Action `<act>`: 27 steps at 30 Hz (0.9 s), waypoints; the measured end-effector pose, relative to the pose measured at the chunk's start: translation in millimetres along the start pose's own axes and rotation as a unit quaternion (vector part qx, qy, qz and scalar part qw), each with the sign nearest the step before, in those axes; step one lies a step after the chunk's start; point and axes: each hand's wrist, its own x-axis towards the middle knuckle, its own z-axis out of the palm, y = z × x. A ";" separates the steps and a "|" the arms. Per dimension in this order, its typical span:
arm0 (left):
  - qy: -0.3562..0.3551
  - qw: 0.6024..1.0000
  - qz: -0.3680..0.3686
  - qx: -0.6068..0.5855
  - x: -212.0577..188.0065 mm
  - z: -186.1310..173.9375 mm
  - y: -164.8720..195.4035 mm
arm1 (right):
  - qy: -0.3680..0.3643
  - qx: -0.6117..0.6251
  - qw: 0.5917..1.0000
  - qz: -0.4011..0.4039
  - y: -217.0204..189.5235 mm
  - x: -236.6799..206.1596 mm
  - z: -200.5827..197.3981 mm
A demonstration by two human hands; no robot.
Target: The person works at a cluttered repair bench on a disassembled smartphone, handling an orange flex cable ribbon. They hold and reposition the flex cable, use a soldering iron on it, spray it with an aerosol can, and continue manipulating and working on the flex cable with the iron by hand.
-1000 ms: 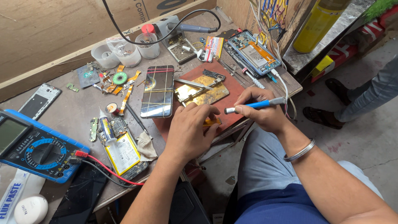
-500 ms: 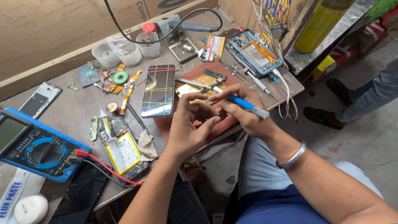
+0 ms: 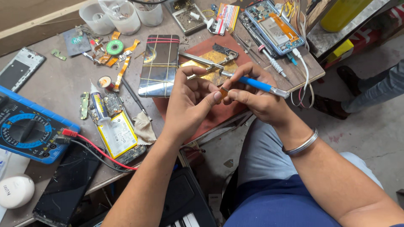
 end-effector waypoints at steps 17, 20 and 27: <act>0.005 0.999 -0.007 0.033 -0.1 2.1 6.9 | -0.002 0.039 0.999 0.026 -3.3 3.3 -0.9; 0.010 0.999 -0.007 0.043 -0.1 1.8 7.8 | 0.009 0.020 0.999 0.039 -4.0 3.5 -0.5; 0.019 0.998 0.001 0.053 -1.0 2.9 7.6 | 0.005 -0.012 0.999 0.046 -6.8 2.9 1.3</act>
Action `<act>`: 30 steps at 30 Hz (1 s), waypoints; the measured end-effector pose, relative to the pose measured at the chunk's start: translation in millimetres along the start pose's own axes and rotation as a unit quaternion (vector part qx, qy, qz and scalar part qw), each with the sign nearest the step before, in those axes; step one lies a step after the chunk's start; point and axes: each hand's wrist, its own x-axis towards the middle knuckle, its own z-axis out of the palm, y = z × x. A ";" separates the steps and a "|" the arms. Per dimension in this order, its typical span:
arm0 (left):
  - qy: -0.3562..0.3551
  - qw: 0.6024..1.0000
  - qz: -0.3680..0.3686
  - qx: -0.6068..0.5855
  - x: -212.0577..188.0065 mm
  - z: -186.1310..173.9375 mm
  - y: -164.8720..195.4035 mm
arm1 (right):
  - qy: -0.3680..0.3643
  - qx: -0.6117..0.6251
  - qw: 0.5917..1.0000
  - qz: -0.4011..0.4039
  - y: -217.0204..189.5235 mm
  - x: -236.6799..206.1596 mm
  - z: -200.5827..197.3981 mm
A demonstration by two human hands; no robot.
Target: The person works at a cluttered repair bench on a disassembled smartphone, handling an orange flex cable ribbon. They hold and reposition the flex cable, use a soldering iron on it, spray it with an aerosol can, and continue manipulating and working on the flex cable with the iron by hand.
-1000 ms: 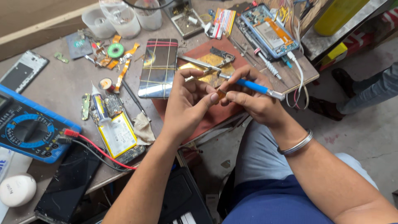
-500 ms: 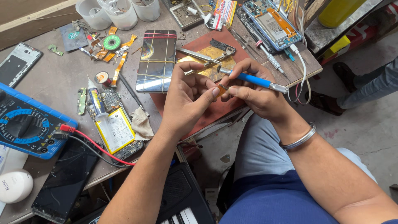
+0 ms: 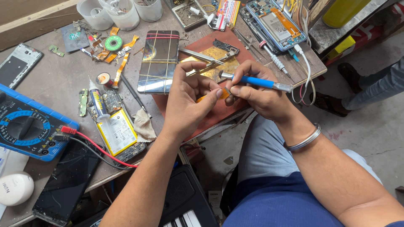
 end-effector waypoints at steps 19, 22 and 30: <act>0.005 1.000 -0.007 0.004 -2.1 0.1 -4.7 | -0.006 -0.002 0.999 0.044 3.8 2.0 -1.0; -0.003 1.000 -0.004 0.014 -2.1 0.4 -4.8 | 0.000 -0.001 0.998 0.056 6.9 2.2 -2.7; -0.005 0.999 -0.032 0.025 1.0 2.2 -1.5 | 0.011 -0.014 0.998 0.060 6.0 5.9 -3.3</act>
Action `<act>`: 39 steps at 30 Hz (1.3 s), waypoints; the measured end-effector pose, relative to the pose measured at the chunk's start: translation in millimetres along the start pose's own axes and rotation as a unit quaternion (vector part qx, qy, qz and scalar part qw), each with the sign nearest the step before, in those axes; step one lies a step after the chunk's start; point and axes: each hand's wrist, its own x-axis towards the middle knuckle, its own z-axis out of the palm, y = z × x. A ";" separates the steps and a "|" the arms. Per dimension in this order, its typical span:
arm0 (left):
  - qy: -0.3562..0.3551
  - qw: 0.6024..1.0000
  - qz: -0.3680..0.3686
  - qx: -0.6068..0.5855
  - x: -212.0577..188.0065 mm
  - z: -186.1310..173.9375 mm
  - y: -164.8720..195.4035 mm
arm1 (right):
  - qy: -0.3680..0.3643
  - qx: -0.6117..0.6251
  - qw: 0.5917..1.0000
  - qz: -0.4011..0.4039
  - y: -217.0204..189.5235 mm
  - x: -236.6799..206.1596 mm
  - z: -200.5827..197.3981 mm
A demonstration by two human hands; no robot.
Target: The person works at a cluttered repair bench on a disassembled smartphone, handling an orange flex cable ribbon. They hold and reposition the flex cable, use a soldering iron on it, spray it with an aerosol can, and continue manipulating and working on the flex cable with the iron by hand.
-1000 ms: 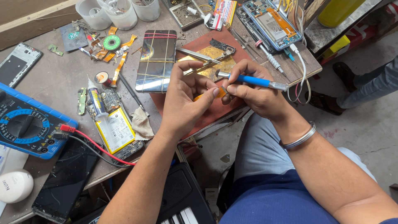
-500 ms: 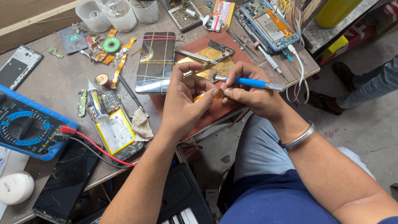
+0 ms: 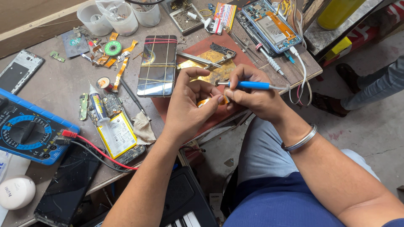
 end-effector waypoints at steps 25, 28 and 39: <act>-0.010 0.999 0.026 -0.019 0.8 -0.5 -2.4 | -0.020 0.026 0.993 -0.111 1.2 4.3 0.9; -0.013 0.999 0.034 -0.022 1.8 -2.5 -4.3 | -0.017 0.054 0.994 -0.096 0.0 3.7 2.2; 0.000 1.000 0.021 -0.022 3.4 -1.8 -4.9 | -0.062 0.099 0.989 -0.095 -6.0 4.1 -0.7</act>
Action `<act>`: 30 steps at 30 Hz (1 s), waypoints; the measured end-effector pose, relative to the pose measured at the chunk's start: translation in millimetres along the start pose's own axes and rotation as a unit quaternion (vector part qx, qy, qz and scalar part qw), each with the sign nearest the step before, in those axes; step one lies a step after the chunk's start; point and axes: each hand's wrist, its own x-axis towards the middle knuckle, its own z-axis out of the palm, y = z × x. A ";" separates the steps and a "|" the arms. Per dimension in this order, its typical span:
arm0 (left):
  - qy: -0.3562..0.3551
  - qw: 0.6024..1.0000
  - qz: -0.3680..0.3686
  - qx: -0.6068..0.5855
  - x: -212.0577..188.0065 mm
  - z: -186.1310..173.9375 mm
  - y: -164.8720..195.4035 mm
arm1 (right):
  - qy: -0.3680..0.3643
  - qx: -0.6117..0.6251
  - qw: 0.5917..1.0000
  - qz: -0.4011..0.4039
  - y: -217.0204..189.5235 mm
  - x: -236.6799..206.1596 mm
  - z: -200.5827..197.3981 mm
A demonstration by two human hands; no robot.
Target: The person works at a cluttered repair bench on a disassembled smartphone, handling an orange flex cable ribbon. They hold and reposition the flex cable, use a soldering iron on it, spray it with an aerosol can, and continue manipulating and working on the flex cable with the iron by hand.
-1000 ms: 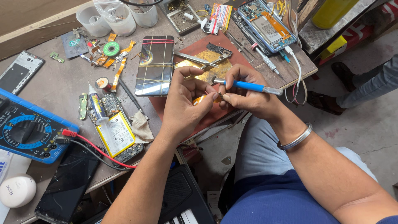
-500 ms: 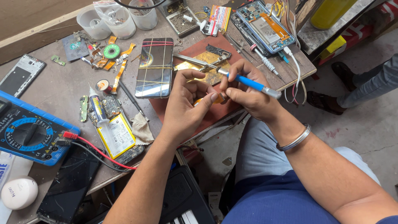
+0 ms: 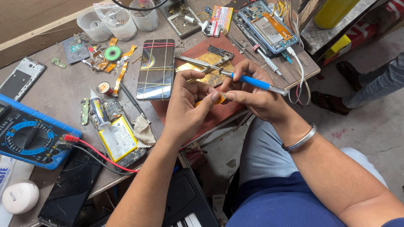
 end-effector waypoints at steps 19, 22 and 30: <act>-0.002 1.000 0.009 0.002 0.0 0.7 -2.0 | -0.003 0.007 1.000 0.004 1.4 -0.3 -2.1; 0.000 1.000 0.014 0.010 -0.6 1.1 -1.4 | 0.002 0.008 1.000 0.006 1.3 -0.9 -2.1; 0.010 1.000 -0.013 0.001 -0.5 1.6 2.1 | -0.007 -0.011 1.000 0.005 -0.1 -1.6 -1.5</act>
